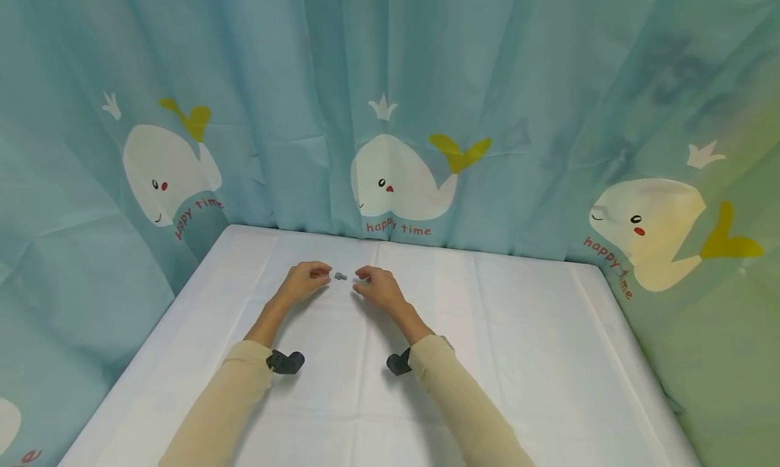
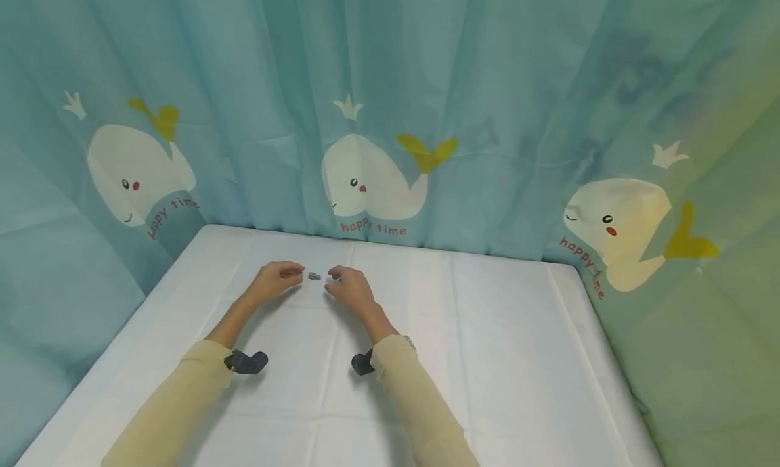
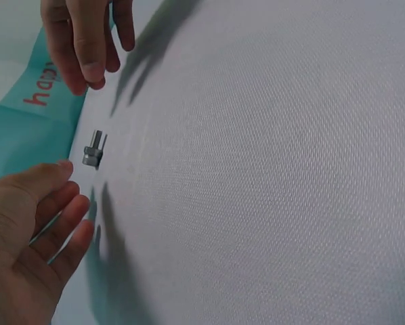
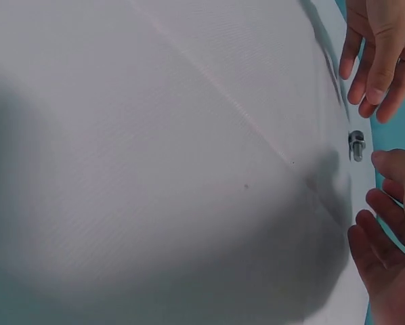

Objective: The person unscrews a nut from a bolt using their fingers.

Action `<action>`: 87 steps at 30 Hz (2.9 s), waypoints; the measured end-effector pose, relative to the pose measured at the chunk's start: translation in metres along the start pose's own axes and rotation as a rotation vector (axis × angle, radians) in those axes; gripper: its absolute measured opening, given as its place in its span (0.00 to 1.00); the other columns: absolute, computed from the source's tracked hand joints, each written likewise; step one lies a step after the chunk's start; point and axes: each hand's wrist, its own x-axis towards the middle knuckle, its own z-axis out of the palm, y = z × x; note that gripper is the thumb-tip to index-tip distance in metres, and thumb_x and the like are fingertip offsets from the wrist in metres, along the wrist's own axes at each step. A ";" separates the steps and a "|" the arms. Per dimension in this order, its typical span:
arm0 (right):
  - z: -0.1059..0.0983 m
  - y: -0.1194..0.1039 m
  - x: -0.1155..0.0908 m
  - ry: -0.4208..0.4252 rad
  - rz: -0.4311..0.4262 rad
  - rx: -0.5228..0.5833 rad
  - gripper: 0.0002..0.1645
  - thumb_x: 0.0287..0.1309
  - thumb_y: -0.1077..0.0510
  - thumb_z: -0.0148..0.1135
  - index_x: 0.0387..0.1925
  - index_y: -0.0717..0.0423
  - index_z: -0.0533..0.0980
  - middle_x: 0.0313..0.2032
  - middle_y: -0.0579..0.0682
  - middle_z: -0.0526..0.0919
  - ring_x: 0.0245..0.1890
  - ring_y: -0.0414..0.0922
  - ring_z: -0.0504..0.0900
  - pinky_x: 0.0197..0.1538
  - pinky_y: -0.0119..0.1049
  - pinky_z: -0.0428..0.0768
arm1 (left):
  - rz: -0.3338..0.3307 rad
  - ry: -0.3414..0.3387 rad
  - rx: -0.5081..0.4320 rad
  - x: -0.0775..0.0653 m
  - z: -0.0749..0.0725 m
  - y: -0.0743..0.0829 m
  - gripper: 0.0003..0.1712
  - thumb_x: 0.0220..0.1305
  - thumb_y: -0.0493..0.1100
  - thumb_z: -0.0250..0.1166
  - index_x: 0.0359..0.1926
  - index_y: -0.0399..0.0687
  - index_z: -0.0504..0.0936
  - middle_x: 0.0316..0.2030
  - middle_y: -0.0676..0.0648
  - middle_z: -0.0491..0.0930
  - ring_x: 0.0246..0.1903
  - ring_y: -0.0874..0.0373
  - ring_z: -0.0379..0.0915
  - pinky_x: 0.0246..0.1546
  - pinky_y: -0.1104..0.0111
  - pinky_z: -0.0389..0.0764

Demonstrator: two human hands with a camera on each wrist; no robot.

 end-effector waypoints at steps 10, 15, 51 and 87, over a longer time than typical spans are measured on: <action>0.014 -0.001 0.012 -0.006 0.006 -0.032 0.18 0.64 0.57 0.66 0.54 0.59 0.81 0.49 0.52 0.85 0.51 0.47 0.81 0.54 0.41 0.78 | 0.000 0.002 0.039 0.008 0.004 -0.002 0.15 0.66 0.34 0.67 0.51 0.29 0.83 0.43 0.36 0.85 0.45 0.42 0.81 0.51 0.52 0.78; 0.019 -0.003 0.015 0.005 0.003 -0.070 0.18 0.64 0.58 0.67 0.54 0.60 0.81 0.48 0.52 0.85 0.50 0.47 0.82 0.54 0.41 0.78 | 0.029 0.023 0.069 0.010 0.007 -0.004 0.13 0.65 0.33 0.68 0.48 0.30 0.84 0.40 0.37 0.85 0.42 0.42 0.82 0.49 0.52 0.79; 0.029 -0.008 0.020 0.110 -0.014 -0.179 0.07 0.64 0.58 0.67 0.40 0.55 0.86 0.38 0.48 0.85 0.40 0.47 0.81 0.45 0.39 0.80 | 0.057 0.030 0.220 0.016 0.017 -0.001 0.08 0.63 0.37 0.70 0.43 0.38 0.88 0.40 0.42 0.85 0.40 0.47 0.82 0.45 0.55 0.80; -0.029 0.015 -0.028 0.148 -0.167 0.173 0.05 0.64 0.61 0.67 0.39 0.57 0.85 0.35 0.47 0.87 0.37 0.43 0.84 0.44 0.37 0.82 | 0.228 -0.001 -0.125 0.003 0.034 0.037 0.06 0.63 0.35 0.71 0.40 0.38 0.88 0.36 0.45 0.87 0.38 0.52 0.85 0.41 0.62 0.84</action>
